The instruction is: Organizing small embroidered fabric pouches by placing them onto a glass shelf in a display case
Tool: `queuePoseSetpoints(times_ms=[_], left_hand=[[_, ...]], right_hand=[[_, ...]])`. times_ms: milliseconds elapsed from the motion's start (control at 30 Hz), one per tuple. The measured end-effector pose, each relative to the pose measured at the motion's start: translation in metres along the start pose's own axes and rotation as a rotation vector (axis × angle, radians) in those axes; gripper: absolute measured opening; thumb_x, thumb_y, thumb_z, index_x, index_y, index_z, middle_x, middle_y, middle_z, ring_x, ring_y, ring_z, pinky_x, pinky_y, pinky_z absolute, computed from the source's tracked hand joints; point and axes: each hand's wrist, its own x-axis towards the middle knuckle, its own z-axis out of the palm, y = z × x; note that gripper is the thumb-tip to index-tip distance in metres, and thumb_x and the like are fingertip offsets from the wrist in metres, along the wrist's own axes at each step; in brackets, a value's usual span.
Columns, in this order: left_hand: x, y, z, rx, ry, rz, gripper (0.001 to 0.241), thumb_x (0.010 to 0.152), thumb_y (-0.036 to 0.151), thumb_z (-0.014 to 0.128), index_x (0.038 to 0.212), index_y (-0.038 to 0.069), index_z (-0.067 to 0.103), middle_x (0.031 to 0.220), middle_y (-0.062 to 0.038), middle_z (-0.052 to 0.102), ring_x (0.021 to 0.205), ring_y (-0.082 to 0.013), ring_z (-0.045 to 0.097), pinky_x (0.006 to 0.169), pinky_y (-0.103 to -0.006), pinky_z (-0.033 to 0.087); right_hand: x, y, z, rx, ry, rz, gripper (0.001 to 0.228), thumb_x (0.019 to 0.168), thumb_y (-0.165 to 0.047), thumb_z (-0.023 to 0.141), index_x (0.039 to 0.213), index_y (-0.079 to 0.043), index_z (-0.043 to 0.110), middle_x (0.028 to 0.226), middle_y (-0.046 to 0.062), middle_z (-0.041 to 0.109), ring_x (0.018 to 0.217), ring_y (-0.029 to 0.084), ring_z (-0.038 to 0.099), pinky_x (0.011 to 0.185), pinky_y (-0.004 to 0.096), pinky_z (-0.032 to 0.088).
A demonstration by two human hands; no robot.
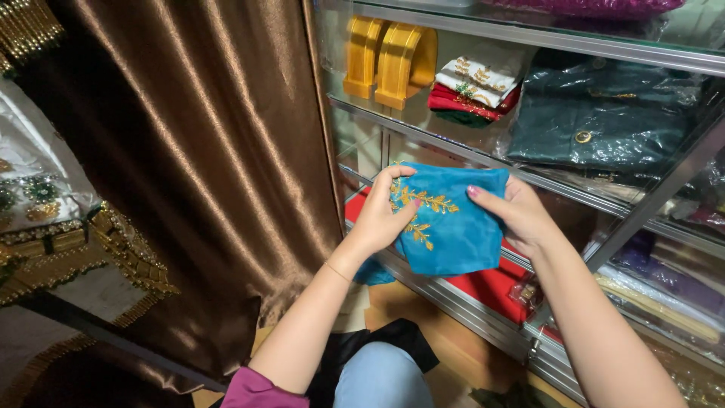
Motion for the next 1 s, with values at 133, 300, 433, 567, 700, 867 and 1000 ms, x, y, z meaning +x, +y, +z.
queuePoseSetpoints(times_ms=[133,300,433,567,700,867,1000], left_hand=[[0.001,-0.002,-0.007,-0.347,-0.104,-0.085,0.055,0.096,-0.005,0.06,0.147,0.01,0.042,0.134,-0.021,0.059,0.123,-0.0269,0.06,0.1,-0.0448,0.054],[0.004,-0.013,-0.014,-0.354,-0.121,-0.128,0.058,0.095,-0.006,0.058,0.149,0.01,0.044,0.138,-0.021,0.061,0.126,-0.0241,0.059,0.101,-0.0441,0.055],[0.001,-0.003,-0.004,-0.449,-0.026,-0.139,0.073,0.091,-0.008,0.06,0.155,0.005,0.027,0.158,-0.029,0.028,0.146,-0.044,0.034,0.116,-0.0552,0.041],[0.0,-0.055,0.011,-0.985,0.022,-0.808,0.087,0.09,0.033,0.08,0.152,0.008,0.025,0.142,-0.034,0.04,0.121,-0.0446,0.058,0.096,-0.057,0.055],[-0.016,-0.087,0.019,-0.927,0.004,-0.795,0.107,0.09,0.012,0.082,0.163,0.006,0.005,0.161,-0.036,0.02,0.138,-0.0501,0.045,0.104,-0.0615,0.048],[-0.005,-0.041,-0.002,-0.788,-0.088,-0.49,0.119,0.079,-0.017,0.075,0.163,0.021,0.0,0.154,-0.035,0.032,0.125,-0.0527,0.055,0.09,-0.0606,0.058],[0.003,0.001,-0.011,-0.603,-0.174,-0.116,0.115,0.081,-0.021,0.066,0.165,0.023,0.001,0.139,-0.026,0.053,0.118,-0.0338,0.061,0.094,-0.0466,0.06]], right_hand=[[-0.005,0.036,-0.014,-0.019,-0.172,0.105,0.033,0.081,-0.012,0.083,0.111,-0.006,0.07,0.094,0.013,0.077,0.08,0.025,0.077,0.067,0.045,0.066],[-0.012,0.057,-0.017,0.109,-0.199,0.248,0.037,0.088,-0.006,0.074,0.124,0.0,0.067,0.112,0.023,0.075,0.098,0.037,0.075,0.081,0.055,0.062],[-0.011,0.044,-0.012,0.174,-0.138,0.267,0.042,0.092,-0.005,0.068,0.133,0.002,0.059,0.122,0.025,0.069,0.106,0.039,0.07,0.087,0.061,0.058],[-0.005,0.04,-0.013,0.251,-0.077,0.358,0.046,0.094,-0.006,0.065,0.139,-0.002,0.054,0.13,0.026,0.065,0.113,0.042,0.066,0.089,0.067,0.054],[0.0,0.059,-0.028,0.226,-0.065,0.377,0.054,0.093,-0.003,0.063,0.145,-0.002,0.047,0.137,0.026,0.059,0.12,0.044,0.061,0.093,0.07,0.049],[-0.021,0.017,-0.009,0.149,-0.123,0.305,0.071,0.082,0.012,0.064,0.149,-0.005,0.046,0.137,0.025,0.06,0.118,0.043,0.062,0.089,0.068,0.052],[-0.008,0.029,-0.028,0.143,-0.124,0.187,0.057,0.083,0.014,0.065,0.138,0.0,0.056,0.129,0.024,0.066,0.11,0.042,0.067,0.084,0.065,0.057]])
